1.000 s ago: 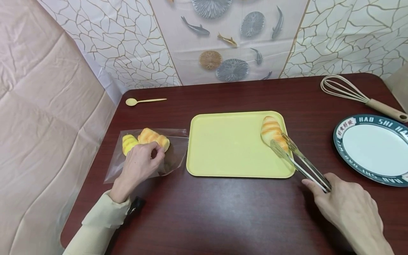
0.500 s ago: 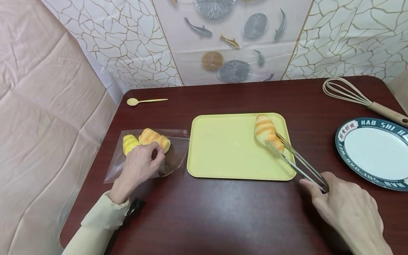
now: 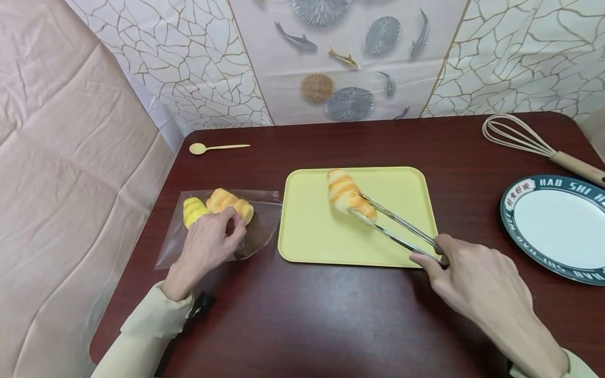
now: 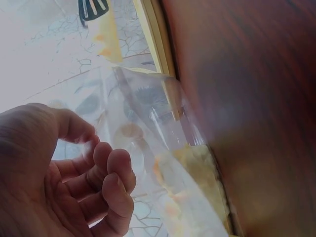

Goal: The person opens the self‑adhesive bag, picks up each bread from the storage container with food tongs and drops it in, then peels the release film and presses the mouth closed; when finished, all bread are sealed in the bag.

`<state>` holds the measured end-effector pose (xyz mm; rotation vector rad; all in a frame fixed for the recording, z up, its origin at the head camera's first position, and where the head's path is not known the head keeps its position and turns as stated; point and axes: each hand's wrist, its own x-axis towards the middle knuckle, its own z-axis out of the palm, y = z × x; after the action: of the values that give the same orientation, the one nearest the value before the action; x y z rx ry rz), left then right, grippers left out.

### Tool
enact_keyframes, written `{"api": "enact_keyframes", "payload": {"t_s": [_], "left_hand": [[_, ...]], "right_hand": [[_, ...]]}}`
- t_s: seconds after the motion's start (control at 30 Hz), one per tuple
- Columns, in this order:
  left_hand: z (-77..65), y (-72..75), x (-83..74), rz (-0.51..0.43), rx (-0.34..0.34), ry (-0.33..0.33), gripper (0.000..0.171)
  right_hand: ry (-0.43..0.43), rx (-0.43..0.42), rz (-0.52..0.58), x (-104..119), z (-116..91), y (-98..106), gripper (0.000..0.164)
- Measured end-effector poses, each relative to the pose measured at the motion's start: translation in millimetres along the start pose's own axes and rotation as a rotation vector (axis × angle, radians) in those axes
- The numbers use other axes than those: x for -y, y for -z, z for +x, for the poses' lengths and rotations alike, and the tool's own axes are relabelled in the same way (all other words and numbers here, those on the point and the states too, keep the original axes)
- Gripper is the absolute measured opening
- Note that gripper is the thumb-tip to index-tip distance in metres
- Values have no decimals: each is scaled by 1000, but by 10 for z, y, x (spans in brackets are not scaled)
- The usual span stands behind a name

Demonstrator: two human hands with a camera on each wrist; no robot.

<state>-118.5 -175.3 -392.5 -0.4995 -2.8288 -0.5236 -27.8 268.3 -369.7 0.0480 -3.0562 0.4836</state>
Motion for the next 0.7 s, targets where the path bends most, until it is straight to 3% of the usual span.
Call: {"api": "enact_keyframes", "payload": {"t_s": [0.27, 0.4, 0.7], "left_hand": [[-10, 17, 4, 4, -4, -3, 18], [-9, 21, 3, -2, -4, 10, 17], [-12, 29, -1, -6, -14, 7, 19]], "right_hand": [[213, -46, -29, 290, 231, 11, 43], [306, 24, -40, 390, 367, 44, 43], [421, 185, -36, 615, 742, 106, 42]]}}
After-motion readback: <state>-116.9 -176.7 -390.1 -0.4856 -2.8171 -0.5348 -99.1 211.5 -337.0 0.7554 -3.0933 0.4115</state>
